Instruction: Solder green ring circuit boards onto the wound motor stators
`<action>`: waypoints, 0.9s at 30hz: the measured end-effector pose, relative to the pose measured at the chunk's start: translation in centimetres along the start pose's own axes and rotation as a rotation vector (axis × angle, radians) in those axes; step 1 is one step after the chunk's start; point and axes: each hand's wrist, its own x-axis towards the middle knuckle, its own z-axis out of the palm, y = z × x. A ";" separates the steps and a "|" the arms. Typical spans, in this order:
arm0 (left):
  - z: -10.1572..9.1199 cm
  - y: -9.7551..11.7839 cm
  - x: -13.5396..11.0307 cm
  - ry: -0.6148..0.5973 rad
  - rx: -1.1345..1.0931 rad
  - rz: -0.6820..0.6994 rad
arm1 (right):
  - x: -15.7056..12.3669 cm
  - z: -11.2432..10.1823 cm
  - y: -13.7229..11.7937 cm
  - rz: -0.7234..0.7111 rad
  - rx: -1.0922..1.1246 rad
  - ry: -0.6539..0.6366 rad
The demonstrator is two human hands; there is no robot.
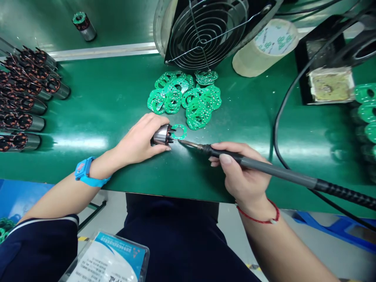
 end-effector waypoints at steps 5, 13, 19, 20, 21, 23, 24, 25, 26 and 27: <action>0.0 0.0 0.0 0.001 0.004 -0.010 | 0.0 0.1 0.1 0.007 -0.018 0.005; -0.1 0.3 0.0 0.029 0.015 -0.005 | -0.1 0.1 0.1 -0.005 -0.037 0.000; 0.1 0.1 0.0 0.028 0.017 0.003 | -0.3 0.2 0.1 0.016 -0.010 0.026; 0.1 0.1 -0.1 0.032 0.017 0.005 | -0.3 0.2 0.1 0.014 -0.012 0.023; 0.1 0.1 -0.1 0.037 0.018 0.002 | -0.3 0.2 0.1 0.012 -0.014 0.019; 0.1 0.2 -0.1 0.042 0.019 -0.008 | -0.3 0.2 0.1 0.004 -0.015 0.015; 0.1 0.2 -0.1 0.041 0.021 -0.012 | -0.2 0.2 0.0 0.002 -0.019 0.013; 0.1 0.2 -0.1 0.041 0.023 -0.012 | -0.2 0.2 0.0 0.000 -0.027 0.012; 0.1 0.2 0.0 0.042 0.025 -0.009 | -0.2 0.1 0.0 -0.003 -0.037 0.009; 0.1 0.2 0.0 0.044 0.027 -0.006 | -0.1 0.1 -0.1 -0.010 -0.047 0.005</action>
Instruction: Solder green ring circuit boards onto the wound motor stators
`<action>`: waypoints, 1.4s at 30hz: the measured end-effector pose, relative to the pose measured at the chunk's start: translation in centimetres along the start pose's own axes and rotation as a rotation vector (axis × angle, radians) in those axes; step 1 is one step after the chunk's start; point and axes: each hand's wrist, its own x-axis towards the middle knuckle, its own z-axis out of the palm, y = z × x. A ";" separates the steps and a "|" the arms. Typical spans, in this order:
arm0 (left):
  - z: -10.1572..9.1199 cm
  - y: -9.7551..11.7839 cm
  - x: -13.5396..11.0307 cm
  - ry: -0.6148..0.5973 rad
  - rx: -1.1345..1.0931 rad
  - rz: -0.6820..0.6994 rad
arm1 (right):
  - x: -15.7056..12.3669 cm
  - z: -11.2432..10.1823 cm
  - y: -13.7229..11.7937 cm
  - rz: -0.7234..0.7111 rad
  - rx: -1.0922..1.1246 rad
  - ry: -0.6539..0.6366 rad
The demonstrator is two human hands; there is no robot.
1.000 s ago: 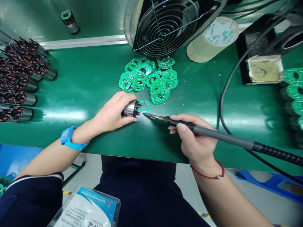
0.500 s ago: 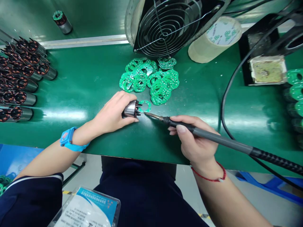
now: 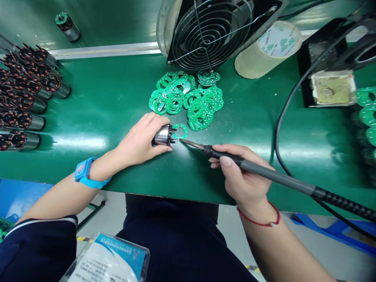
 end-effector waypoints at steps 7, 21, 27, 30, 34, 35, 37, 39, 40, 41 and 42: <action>-0.1 0.2 0.1 -0.030 0.014 -0.031 | 0.4 0.1 -0.7 -0.179 -0.138 -0.025; 0.0 0.3 0.0 -0.041 0.036 -0.018 | -0.1 0.1 -0.5 -0.168 -0.066 0.060; 0.1 0.2 -0.1 -0.038 0.057 0.000 | 0.3 0.5 -0.5 -0.247 -0.143 -0.001; -0.1 0.3 0.0 -0.032 0.017 -0.059 | 0.3 0.7 -0.6 -0.190 -0.183 -0.035; -0.5 0.8 -0.1 0.031 -0.228 -0.234 | 0.9 1.1 -1.6 -0.024 -0.278 -0.119; -0.6 0.9 -0.2 0.032 -0.316 -0.258 | 1.2 1.4 -1.9 0.007 -0.287 -0.131; -0.6 1.0 -0.4 0.014 -0.470 -0.262 | 1.6 2.2 -2.7 0.052 -0.236 -0.115; -0.5 0.9 -0.5 -0.028 -0.519 -0.221 | 1.8 3.2 -3.2 0.069 -0.105 -0.036; -0.5 0.8 -0.5 -0.052 -0.489 -0.187 | 1.9 3.7 -3.4 0.071 -0.027 0.020; -0.4 0.6 -0.5 -0.074 -0.429 -0.145 | 1.9 4.2 -3.4 0.075 0.048 0.071; -0.3 0.5 -0.4 -0.094 -0.357 -0.097 | 2.0 4.6 -3.4 0.079 0.115 0.106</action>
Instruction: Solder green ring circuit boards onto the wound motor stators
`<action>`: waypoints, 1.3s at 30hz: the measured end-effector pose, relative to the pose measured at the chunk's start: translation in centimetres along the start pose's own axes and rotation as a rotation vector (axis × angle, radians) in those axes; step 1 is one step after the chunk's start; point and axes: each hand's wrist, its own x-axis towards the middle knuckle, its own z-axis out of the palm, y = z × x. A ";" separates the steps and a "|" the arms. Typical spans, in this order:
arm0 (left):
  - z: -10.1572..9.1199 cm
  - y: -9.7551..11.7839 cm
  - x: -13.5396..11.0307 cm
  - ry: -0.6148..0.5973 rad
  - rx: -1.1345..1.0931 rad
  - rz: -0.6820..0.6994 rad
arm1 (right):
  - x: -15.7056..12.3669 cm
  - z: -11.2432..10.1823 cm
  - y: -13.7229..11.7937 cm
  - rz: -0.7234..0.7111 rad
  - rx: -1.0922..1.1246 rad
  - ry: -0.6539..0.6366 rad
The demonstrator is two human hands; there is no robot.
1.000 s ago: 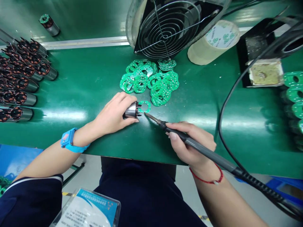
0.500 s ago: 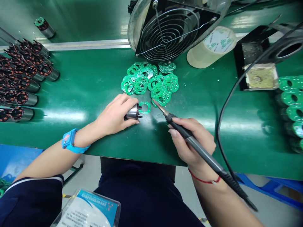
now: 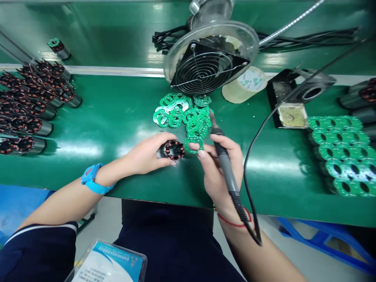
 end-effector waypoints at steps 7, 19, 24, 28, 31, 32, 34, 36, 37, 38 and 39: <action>0.3 -0.6 0.4 -0.099 0.282 0.148 | 0.9 0.4 0.7 -0.067 0.133 -0.225; -0.3 -0.3 -0.4 -0.151 0.240 0.177 | -0.5 -1.7 0.8 -0.331 -0.384 -0.382; 0.2 1.3 -0.4 -0.145 0.268 0.080 | -0.7 -2.1 0.1 -0.187 -0.532 -0.462; 1.6 2.3 -0.6 -0.060 0.343 0.017 | -0.8 -2.6 0.2 -0.115 -0.571 -0.475; 2.3 2.6 -0.8 -0.020 0.391 -0.004 | -0.7 -3.3 0.1 -0.041 -0.485 -0.498; 2.4 2.7 -0.8 -0.023 0.397 0.000 | -0.6 -3.5 -0.1 -0.025 -0.464 -0.524; 2.4 2.6 -1.0 -0.043 0.402 0.016 | -0.6 -3.8 -0.5 -0.018 -0.451 -0.583; 2.1 2.6 -1.1 -0.070 0.406 0.030 | -0.6 -3.8 -1.0 -0.005 -0.473 -0.594; 1.9 2.5 -1.1 -0.087 0.404 0.032 | -0.7 -3.7 -1.2 0.010 -0.487 -0.574; 1.7 2.5 -1.1 -0.109 0.392 0.034 | -0.8 -3.5 -1.3 0.027 -0.502 -0.549; 1.4 2.5 -1.1 -0.136 0.370 0.037 | -0.9 -3.2 -1.4 0.041 -0.514 -0.525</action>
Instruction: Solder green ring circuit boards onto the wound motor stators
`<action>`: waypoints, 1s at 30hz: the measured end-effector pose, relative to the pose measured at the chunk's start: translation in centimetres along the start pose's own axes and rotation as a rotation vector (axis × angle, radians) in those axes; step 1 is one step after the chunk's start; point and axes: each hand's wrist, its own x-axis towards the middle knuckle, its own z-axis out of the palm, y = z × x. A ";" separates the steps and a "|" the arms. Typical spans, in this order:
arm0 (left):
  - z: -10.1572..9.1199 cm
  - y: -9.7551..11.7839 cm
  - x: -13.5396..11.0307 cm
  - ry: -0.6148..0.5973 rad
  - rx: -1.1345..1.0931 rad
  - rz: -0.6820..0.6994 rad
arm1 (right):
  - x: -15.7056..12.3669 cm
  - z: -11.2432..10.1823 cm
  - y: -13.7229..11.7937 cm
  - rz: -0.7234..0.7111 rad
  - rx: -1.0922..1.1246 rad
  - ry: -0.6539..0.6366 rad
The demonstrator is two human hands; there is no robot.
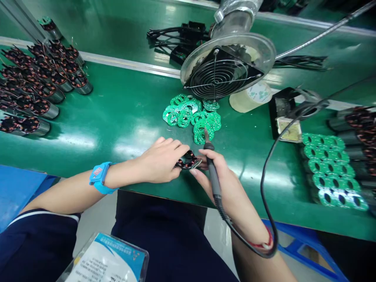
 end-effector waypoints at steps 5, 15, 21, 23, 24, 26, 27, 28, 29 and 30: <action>-1.4 -0.7 0.1 -0.090 -0.105 -0.029 | 0.3 0.6 -0.1 -0.001 -0.023 0.032; -1.4 -3.4 0.5 0.024 -0.288 0.024 | 2.2 0.4 -1.2 -0.243 -0.180 0.240; 0.1 -2.8 1.1 0.034 -0.188 -0.001 | 2.7 2.6 -1.6 -0.269 -0.232 0.371; 0.2 -2.7 1.1 0.048 -0.203 0.007 | 2.6 3.2 -1.2 -0.259 -0.199 0.421; 0.1 -2.7 1.0 0.057 -0.228 0.017 | 2.5 3.6 -1.0 -0.248 -0.175 0.448; 0.0 -2.7 0.8 0.077 -0.296 0.034 | 2.3 4.2 -0.8 -0.217 -0.122 0.500; -0.1 -2.6 0.8 0.086 -0.327 0.043 | 2.1 4.5 -0.7 -0.202 -0.094 0.516; -0.2 -2.5 0.7 0.098 -0.350 0.049 | 1.9 4.8 -0.6 -0.189 -0.065 0.527; -0.1 -2.3 0.7 0.110 -0.363 0.054 | 1.7 5.0 -0.5 -0.183 -0.034 0.528; -0.1 -2.1 0.7 0.127 -0.363 0.054 | 1.4 5.2 -0.4 -0.183 -0.003 0.524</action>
